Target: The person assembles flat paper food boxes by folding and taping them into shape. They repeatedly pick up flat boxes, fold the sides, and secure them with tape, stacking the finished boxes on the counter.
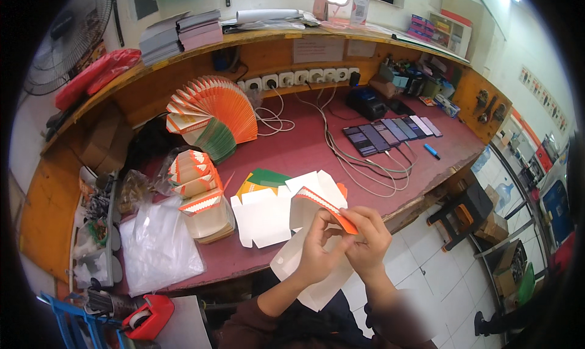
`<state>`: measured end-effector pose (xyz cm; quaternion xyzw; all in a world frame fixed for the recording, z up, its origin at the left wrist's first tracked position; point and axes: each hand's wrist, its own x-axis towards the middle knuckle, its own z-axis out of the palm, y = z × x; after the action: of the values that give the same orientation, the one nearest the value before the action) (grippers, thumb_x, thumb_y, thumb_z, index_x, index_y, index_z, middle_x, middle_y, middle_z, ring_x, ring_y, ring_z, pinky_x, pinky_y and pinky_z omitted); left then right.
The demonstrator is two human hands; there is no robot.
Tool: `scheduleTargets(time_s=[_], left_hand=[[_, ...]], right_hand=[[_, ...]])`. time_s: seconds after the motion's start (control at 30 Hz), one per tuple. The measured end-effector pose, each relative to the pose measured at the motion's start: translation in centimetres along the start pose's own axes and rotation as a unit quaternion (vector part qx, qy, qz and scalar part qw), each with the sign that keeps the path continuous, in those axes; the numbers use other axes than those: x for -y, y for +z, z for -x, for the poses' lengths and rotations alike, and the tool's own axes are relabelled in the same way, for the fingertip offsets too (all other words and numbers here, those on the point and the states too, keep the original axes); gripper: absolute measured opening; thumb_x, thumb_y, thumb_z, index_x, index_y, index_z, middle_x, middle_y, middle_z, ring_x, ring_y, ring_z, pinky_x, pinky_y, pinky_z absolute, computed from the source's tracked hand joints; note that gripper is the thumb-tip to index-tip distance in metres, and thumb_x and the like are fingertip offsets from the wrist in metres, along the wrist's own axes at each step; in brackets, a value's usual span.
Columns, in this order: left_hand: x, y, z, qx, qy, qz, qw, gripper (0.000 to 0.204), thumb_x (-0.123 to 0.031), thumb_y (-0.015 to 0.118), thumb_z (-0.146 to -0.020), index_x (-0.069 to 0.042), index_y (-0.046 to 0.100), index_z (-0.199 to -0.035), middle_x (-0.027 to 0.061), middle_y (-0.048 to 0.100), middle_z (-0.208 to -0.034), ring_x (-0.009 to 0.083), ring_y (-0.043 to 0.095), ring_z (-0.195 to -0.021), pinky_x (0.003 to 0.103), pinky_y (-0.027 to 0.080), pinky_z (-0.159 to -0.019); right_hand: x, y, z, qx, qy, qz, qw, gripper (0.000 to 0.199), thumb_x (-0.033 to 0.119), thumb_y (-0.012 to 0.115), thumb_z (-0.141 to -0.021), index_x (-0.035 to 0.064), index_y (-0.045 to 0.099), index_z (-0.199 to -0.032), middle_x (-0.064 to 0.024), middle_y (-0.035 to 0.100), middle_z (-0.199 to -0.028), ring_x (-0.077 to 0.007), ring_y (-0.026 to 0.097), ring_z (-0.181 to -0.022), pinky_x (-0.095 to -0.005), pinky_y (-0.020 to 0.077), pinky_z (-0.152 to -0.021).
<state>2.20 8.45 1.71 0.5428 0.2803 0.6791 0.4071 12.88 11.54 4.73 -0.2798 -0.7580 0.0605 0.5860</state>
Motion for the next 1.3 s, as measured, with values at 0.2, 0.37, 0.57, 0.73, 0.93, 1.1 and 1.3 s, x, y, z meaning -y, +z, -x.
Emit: scheduleTargets(time_s=[0.2, 0.37, 0.57, 0.73, 0.93, 1.1, 1.3], left_hand=[[-1.1, -1.7, -0.4, -0.074, 0.001, 0.093, 0.993, 0.030, -0.011, 0.058, -0.089, -0.001, 0.044, -0.114, 0.0074, 0.052, -0.104, 0.0159, 0.055, -0.100, 0.031, 0.049, -0.082], [-0.9, -2.6, -0.9, -0.178, 0.059, -0.013, 0.982, 0.016, -0.005, 0.057, -0.089, 0.001, 0.052, -0.102, 0.0079, 0.053, -0.101, 0.0134, 0.058, -0.089, 0.027, 0.054, -0.072], [-0.3, -2.9, -0.3, -0.196, 0.303, -0.380, 0.852, 0.015, 0.007, 0.070, -0.073, 0.000, 0.061, -0.082, 0.0079, 0.060, -0.073, 0.0163, 0.060, -0.067, 0.025, 0.048, -0.061], [-1.0, -2.6, 0.7, -0.202, 0.340, -0.441, 0.805, 0.014, 0.006, 0.073, -0.069, -0.003, 0.064, -0.075, 0.0075, 0.060, -0.068, 0.0196, 0.060, -0.061, 0.027, 0.048, -0.058], [-2.5, -2.8, 0.9, -0.167, 0.387, -0.508, 0.751, 0.012, 0.002, 0.072, -0.066, -0.006, 0.067, -0.072, 0.0052, 0.059, -0.067, 0.0209, 0.059, -0.059, 0.032, 0.048, -0.058], [-1.5, -3.7, 0.5, -0.168, 0.372, -0.483, 0.775, 0.017, 0.004, 0.072, -0.066, -0.001, 0.070, -0.082, 0.0031, 0.059, -0.068, 0.0169, 0.059, -0.059, 0.028, 0.047, -0.056], [2.3, -7.3, 3.2, -0.204, 0.310, -0.495, 0.786, 0.015, 0.003, 0.072, -0.068, -0.002, 0.070, -0.082, 0.0041, 0.059, -0.066, 0.0177, 0.059, -0.058, 0.027, 0.046, -0.052]], right_hand=[[0.3, 0.4, 0.6, 0.058, -0.044, -0.007, 0.997, 0.036, -0.008, 0.067, -0.069, 0.0034, 0.064, -0.103, -0.0122, 0.065, -0.103, -0.0219, 0.064, -0.077, -0.0290, 0.0514, -0.066], [-0.3, 0.6, 1.0, 0.007, 0.115, -0.112, 0.987, 0.017, -0.005, 0.066, -0.076, -0.0006, 0.065, -0.092, -0.0111, 0.065, -0.096, -0.0177, 0.063, -0.077, -0.0267, 0.0513, -0.068], [0.9, 1.5, 1.0, -0.030, 0.207, -0.229, 0.951, 0.008, -0.001, 0.064, -0.080, -0.0024, 0.064, -0.088, -0.0078, 0.058, -0.088, -0.0141, 0.059, -0.082, -0.0242, 0.0496, -0.069], [1.2, 2.0, 1.1, 0.005, 0.196, -0.258, 0.946, 0.007, 0.003, 0.062, -0.086, -0.0030, 0.062, -0.088, -0.0059, 0.054, -0.093, -0.0085, 0.051, -0.076, -0.0194, 0.0433, -0.062], [1.0, 2.1, 0.1, -0.009, 0.194, -0.121, 0.974, 0.005, -0.001, 0.062, -0.080, -0.0010, 0.062, -0.085, -0.0099, 0.060, -0.079, -0.0181, 0.061, -0.072, -0.0258, 0.0489, -0.067], [0.3, 3.1, -0.9, 0.005, 0.139, -0.050, 0.989, 0.004, 0.002, 0.062, -0.081, -0.0009, 0.061, -0.084, -0.0107, 0.061, -0.077, -0.0210, 0.062, -0.068, -0.0289, 0.0486, -0.060], [-2.3, 5.9, 2.9, 0.110, 0.219, -0.080, 0.966, 0.010, 0.008, 0.065, -0.081, -0.0017, 0.063, -0.081, -0.0071, 0.059, -0.067, -0.0152, 0.057, -0.059, -0.0252, 0.0454, -0.057]])
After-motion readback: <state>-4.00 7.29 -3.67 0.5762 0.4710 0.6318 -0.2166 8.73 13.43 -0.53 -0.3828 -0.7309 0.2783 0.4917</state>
